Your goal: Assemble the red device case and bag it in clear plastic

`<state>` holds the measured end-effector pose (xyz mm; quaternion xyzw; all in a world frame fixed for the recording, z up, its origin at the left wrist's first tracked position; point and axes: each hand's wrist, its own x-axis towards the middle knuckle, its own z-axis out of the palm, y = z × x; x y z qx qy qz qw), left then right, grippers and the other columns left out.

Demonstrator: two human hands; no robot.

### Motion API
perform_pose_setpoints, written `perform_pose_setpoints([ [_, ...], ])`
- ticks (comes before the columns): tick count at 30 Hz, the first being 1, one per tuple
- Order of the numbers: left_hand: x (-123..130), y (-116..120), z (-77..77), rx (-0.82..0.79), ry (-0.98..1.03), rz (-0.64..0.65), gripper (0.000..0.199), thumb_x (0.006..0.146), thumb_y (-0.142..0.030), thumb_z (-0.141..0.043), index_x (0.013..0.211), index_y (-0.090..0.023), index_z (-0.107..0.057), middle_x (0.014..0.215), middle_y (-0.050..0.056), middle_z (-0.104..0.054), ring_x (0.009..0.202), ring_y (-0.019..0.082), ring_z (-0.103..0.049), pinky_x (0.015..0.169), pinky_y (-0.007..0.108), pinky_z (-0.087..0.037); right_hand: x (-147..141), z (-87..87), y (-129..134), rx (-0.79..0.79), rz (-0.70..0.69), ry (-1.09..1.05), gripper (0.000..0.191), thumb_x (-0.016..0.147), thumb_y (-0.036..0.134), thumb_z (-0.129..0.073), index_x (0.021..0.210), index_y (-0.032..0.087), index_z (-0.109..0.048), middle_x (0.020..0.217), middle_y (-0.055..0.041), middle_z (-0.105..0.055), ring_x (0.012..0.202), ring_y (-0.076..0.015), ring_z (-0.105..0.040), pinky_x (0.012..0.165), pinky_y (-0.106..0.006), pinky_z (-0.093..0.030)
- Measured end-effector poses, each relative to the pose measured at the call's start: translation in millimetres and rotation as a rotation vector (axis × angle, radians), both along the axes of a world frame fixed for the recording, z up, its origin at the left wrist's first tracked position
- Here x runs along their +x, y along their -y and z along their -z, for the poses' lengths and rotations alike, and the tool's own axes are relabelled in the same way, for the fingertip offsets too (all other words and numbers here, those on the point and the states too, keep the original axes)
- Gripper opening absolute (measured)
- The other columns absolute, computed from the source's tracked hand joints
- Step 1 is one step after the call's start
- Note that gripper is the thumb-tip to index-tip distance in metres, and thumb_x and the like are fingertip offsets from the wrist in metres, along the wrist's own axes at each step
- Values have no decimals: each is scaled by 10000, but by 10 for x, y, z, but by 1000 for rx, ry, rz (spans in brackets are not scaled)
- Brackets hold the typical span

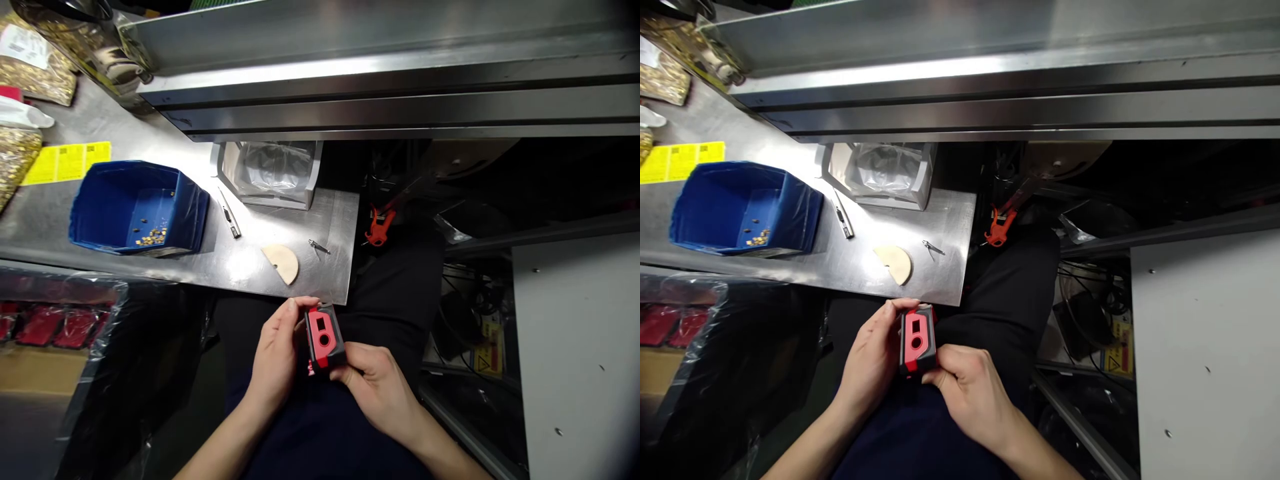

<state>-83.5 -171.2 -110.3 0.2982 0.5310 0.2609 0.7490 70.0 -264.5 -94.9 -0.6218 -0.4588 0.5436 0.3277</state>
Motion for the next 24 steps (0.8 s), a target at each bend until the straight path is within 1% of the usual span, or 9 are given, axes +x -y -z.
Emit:
perform_pose_setpoints([
  [2,-13,-3,-7,2,31,54,406,1018,-537,-537,1179,-225,-741,1209,81,-736,1085,255,-654,895,287,-516,-14,6,-4,-23,41,-22,195,995,279,-628,839,211,-721,788,3,-688,712,-159,-615,657,-273,-421],
  [5,-52,10,-25,46,108,174,444,980,-464,-635,1392,-299,-626,1494,53,-594,1313,289,-558,1023,304,-477,-27,-2,-37,-51,83,-32,202,993,285,-619,850,210,-740,830,-13,-724,756,-180,-652,688,-277,-453],
  [7,-74,23,-27,57,157,214,537,947,-442,-689,1455,-328,-558,1569,40,-520,1385,304,-502,1079,324,-451,-28,-22,-66,-73,97,-42,204,995,277,-603,866,213,-746,864,-21,-742,799,-193,-674,716,-279,-473],
  [9,-78,33,-16,20,162,225,522,944,-438,-690,1437,-316,-570,1512,48,-571,1358,302,-522,1068,323,-451,-26,-48,-89,-91,96,-42,200,993,267,-593,870,214,-741,867,-18,-743,816,-195,-681,723,-275,-480],
  [14,-12,11,51,-84,43,188,343,1004,-463,-568,1209,-225,-708,1111,49,-737,1078,261,-643,916,309,-483,-26,-98,-111,-115,62,-11,207,987,295,-599,839,205,-712,786,-5,-718,752,-186,-658,694,-272,-474],
  [17,16,-18,101,-91,44,167,335,1002,-452,-572,1124,-193,-745,1101,64,-749,1073,264,-652,934,318,-487,-30,-75,-125,-146,57,-17,233,987,340,-604,857,195,-733,785,-16,-727,712,-186,-651,655,-272,-476],
  [19,6,-25,132,-122,59,149,340,1001,-444,-583,1193,-211,-740,1172,73,-751,1137,276,-652,997,338,-481,-26,-28,-147,-184,92,-63,263,990,377,-603,875,187,-745,809,-26,-742,716,-192,-664,663,-276,-496],
  [21,-23,-18,153,-111,93,144,359,1012,-453,-566,1261,-248,-725,1342,75,-699,1266,296,-610,1097,374,-444,-12,37,-178,-217,151,-153,282,989,404,-609,904,179,-756,854,-37,-758,751,-199,-681,692,-279,-516],
  [24,-73,0,169,41,95,247,350,1002,-455,-600,1299,-309,-713,1632,16,-445,1498,299,-393,1248,391,-291,20,137,-226,-257,231,-338,293,977,428,-638,1003,172,-780,871,-44,-769,784,-199,-693,702,-271,-518],
])
